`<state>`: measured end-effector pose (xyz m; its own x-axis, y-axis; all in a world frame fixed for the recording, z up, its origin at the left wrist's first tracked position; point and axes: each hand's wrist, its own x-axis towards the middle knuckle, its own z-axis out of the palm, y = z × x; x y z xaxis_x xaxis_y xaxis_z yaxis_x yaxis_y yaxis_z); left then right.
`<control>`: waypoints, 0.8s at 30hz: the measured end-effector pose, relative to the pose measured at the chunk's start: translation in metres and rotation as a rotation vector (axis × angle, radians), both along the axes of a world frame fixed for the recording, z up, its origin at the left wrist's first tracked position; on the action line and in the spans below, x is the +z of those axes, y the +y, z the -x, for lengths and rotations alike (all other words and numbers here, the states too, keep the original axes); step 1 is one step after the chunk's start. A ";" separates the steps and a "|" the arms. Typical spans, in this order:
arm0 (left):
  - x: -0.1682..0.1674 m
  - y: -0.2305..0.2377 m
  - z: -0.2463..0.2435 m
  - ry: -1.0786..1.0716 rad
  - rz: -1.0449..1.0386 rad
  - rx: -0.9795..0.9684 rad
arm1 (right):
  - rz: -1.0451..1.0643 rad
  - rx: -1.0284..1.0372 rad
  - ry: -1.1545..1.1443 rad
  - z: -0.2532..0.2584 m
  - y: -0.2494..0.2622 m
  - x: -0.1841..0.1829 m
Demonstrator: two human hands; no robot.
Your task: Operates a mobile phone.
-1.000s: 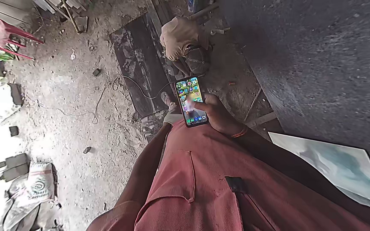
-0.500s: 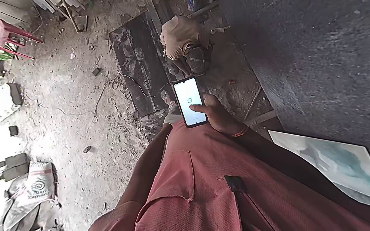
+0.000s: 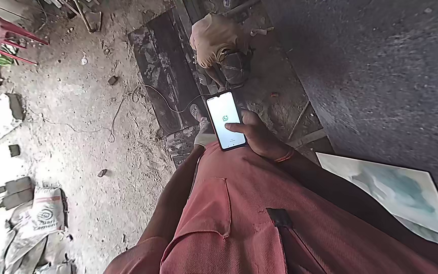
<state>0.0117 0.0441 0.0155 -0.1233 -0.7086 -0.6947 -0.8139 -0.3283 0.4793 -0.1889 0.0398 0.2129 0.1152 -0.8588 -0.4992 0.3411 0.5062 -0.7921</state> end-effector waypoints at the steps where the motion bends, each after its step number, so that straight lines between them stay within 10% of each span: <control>1: -0.004 0.002 -0.001 -0.018 0.000 -0.016 | 0.000 -0.002 -0.003 0.001 0.000 0.000; 5: 0.019 0.002 0.000 -0.028 -0.033 -0.005 | 0.006 -0.016 -0.010 0.003 0.001 0.001; 14: -0.043 0.006 -0.018 -0.030 0.003 -0.116 | 0.014 -0.034 -0.023 0.011 -0.001 0.002; 24: 0.012 -0.012 0.006 0.083 0.093 -0.124 | 0.020 -0.043 -0.026 0.018 -0.006 0.002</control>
